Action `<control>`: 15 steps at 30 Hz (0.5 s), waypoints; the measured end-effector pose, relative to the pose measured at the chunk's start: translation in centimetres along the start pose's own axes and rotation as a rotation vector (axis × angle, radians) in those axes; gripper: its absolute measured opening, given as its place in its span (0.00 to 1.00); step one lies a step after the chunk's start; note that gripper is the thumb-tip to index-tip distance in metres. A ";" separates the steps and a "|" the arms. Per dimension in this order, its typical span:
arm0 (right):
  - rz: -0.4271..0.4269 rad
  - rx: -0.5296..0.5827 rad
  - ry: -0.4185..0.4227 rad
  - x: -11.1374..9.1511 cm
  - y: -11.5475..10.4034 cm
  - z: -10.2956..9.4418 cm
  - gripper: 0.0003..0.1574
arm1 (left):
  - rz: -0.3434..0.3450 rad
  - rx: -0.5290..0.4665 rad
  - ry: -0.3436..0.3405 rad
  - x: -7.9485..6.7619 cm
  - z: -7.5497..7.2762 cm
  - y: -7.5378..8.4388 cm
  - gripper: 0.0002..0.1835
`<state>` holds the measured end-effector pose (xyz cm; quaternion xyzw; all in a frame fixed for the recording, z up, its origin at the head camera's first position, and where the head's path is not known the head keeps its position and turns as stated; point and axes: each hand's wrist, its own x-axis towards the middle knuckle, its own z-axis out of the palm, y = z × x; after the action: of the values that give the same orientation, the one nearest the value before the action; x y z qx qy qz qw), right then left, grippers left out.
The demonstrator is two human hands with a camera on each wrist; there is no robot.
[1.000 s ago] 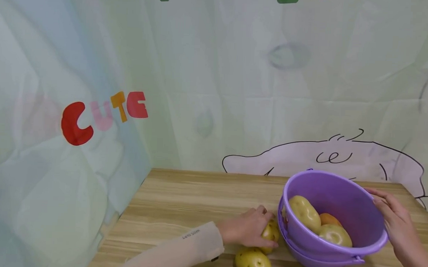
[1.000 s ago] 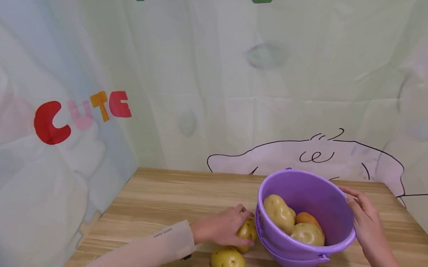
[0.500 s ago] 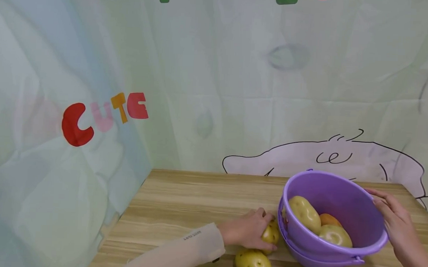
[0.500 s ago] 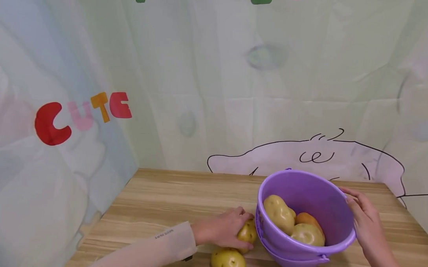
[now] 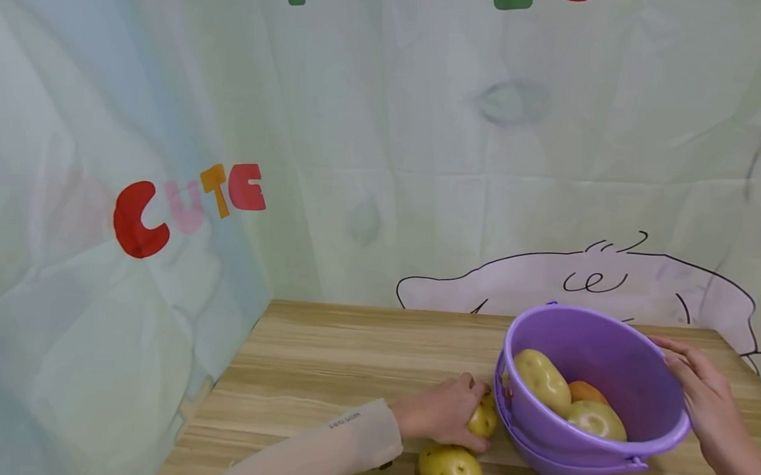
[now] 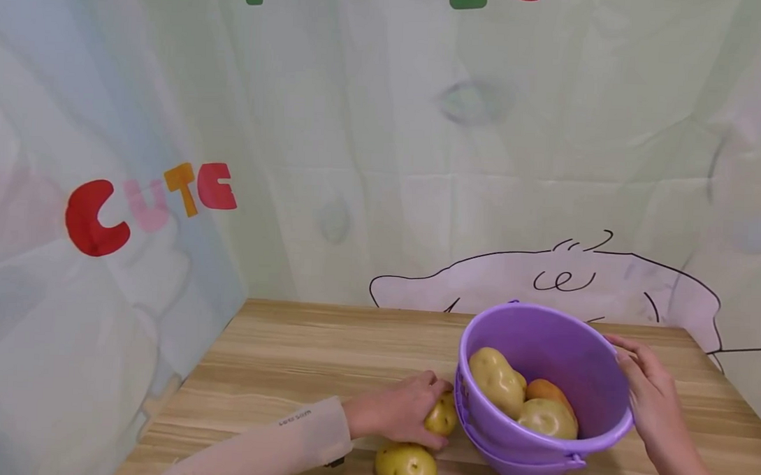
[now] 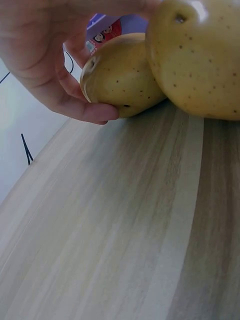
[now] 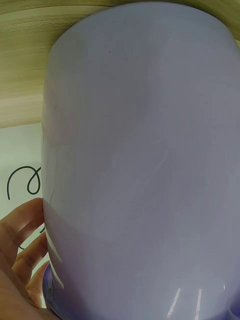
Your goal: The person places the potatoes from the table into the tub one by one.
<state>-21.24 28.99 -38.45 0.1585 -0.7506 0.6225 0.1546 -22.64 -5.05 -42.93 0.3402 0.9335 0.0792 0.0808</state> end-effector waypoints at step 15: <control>0.012 -0.015 -0.002 0.0 -0.1 0.0 0.20 | -0.017 -0.039 0.061 -0.2 -0.3 -0.2 0.42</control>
<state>-21.21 29.03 -38.40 0.1535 -0.7565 0.6175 0.1515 -22.70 -5.36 -42.64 0.3279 0.9368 0.1068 0.0596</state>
